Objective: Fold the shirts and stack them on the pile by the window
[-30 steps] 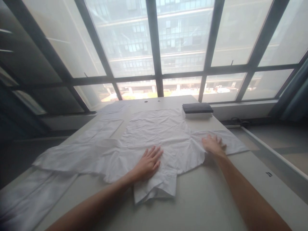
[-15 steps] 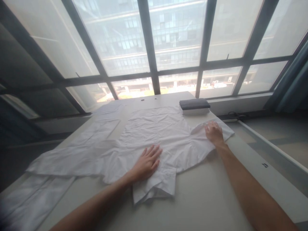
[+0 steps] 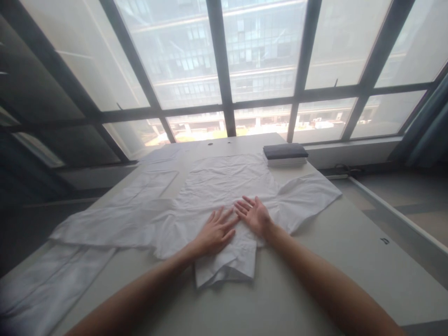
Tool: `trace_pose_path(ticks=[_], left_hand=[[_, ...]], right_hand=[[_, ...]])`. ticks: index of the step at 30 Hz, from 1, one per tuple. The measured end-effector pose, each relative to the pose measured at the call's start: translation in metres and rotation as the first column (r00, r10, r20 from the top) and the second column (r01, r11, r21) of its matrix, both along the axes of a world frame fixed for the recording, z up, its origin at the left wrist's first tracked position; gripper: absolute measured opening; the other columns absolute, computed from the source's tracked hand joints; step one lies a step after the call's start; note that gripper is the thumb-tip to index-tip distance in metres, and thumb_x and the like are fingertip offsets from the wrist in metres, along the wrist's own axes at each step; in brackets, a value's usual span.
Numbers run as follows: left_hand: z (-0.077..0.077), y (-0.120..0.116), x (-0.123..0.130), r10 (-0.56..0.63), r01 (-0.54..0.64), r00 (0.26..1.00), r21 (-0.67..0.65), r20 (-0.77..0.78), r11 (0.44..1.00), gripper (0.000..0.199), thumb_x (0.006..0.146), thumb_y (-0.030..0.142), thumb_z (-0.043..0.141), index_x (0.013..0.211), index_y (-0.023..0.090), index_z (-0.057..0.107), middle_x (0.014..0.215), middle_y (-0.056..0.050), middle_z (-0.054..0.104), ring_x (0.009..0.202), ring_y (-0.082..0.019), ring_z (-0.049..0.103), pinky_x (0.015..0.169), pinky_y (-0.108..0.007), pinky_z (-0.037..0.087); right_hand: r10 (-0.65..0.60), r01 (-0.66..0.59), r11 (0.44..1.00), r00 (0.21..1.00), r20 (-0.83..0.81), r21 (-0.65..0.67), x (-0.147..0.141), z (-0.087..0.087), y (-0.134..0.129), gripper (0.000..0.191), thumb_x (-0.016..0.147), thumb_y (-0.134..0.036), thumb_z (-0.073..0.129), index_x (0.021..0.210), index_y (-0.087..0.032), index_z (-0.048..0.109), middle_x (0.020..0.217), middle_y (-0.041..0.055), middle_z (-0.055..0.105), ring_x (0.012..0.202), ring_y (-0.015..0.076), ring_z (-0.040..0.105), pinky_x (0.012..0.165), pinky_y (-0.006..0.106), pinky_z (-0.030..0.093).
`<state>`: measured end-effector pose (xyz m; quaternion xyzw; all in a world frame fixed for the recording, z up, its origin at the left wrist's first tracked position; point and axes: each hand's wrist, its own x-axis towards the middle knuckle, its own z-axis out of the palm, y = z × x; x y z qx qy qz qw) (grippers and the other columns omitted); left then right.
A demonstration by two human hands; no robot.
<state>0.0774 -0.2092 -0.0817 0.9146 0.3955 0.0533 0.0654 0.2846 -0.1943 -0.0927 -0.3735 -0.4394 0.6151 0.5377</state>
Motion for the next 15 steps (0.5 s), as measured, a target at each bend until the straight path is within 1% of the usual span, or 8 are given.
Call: trace_pose_path(ticks=[2,3,5,8,10,12,13,15], left_hand=[[0.000,0.000,0.000,0.008,-0.008,1.000,0.002,-0.001,1.000,0.053,0.103,0.048,0.044,0.155,0.041,0.037,0.167,0.000,0.023,0.154,-0.037,0.008,0.121,-0.062,0.016],[0.001,0.000,0.000,0.014,-0.014,1.000,0.003,0.002,1.000,0.052,0.103,0.048,0.043,0.155,0.041,0.038,0.167,0.000,0.023,0.154,-0.037,0.008,0.120,-0.062,0.016],[0.001,-0.001,-0.001,0.020,-0.020,1.000,0.000,0.004,1.000,0.052,0.103,0.048,0.042,0.154,0.041,0.039,0.167,0.000,0.024,0.154,-0.038,0.008,0.120,-0.062,0.017],[0.001,-0.001,0.000,0.016,-0.016,1.000,-0.006,0.002,1.000,0.052,0.103,0.049,0.042,0.154,0.040,0.040,0.167,0.000,0.024,0.154,-0.039,0.009,0.120,-0.062,0.017],[0.001,-0.001,0.000,0.015,-0.015,1.000,-0.004,-0.001,1.000,0.052,0.103,0.048,0.042,0.155,0.040,0.039,0.167,-0.001,0.024,0.154,-0.039,0.009,0.120,-0.061,0.017],[0.000,-0.001,0.000,0.015,-0.015,1.000,0.001,-0.004,1.000,0.052,0.104,0.048,0.042,0.155,0.040,0.038,0.167,-0.001,0.024,0.154,-0.039,0.009,0.120,-0.061,0.017],[0.000,-0.002,0.000,0.015,-0.015,1.000,0.005,-0.004,1.000,0.052,0.104,0.048,0.042,0.155,0.040,0.038,0.167,-0.001,0.024,0.154,-0.039,0.009,0.120,-0.061,0.017],[-0.001,-0.001,0.000,0.011,-0.011,1.000,0.016,0.000,1.000,0.052,0.104,0.048,0.041,0.155,0.040,0.037,0.167,-0.001,0.023,0.154,-0.039,0.008,0.120,-0.062,0.016]], right_hand=[[-0.156,0.154,0.988,0.984,0.083,0.030,0.029,-0.005,0.013,0.066,0.101,-0.049,0.001,0.128,-0.022,0.056,0.133,0.0180,0.063,0.127,0.0242,0.061,0.102,0.057,0.049],[-0.264,0.261,0.964,0.956,0.126,0.044,0.044,-0.007,0.018,0.064,0.101,-0.048,0.002,0.128,-0.023,0.055,0.133,0.0174,0.063,0.125,0.0235,0.062,0.101,0.055,0.051],[-0.509,0.506,0.860,0.838,0.197,0.070,0.073,-0.008,0.026,0.061,0.100,-0.046,0.007,0.130,-0.024,0.055,0.131,0.0165,0.063,0.123,0.0222,0.063,0.098,0.050,0.053],[-0.676,0.675,0.732,0.705,0.214,0.093,0.103,-0.005,0.030,0.062,0.097,-0.041,0.011,0.139,-0.021,0.050,0.137,0.0178,0.059,0.128,0.0227,0.059,0.100,0.047,0.053],[-0.735,0.729,0.674,0.645,0.209,0.120,0.105,-0.001,0.027,0.061,0.094,-0.041,0.019,0.141,-0.017,0.051,0.138,0.0180,0.058,0.131,0.0254,0.055,0.103,0.048,0.050],[-0.766,0.713,0.642,0.583,0.270,0.281,0.092,0.003,0.019,0.057,0.092,-0.038,0.032,0.135,-0.014,0.058,0.138,0.0173,0.060,0.133,0.0281,0.053,0.109,0.050,0.044],[-0.764,0.648,0.645,0.554,0.330,0.405,0.080,0.005,0.014,0.053,0.091,-0.035,0.036,0.133,-0.014,0.061,0.139,0.0169,0.060,0.134,0.0285,0.051,0.112,0.050,0.041],[-0.723,0.379,0.681,0.480,0.496,0.626,0.050,0.006,0.002,0.049,0.093,-0.029,0.040,0.134,-0.014,0.062,0.146,0.0163,0.054,0.140,0.0270,0.045,0.118,0.050,0.033]])
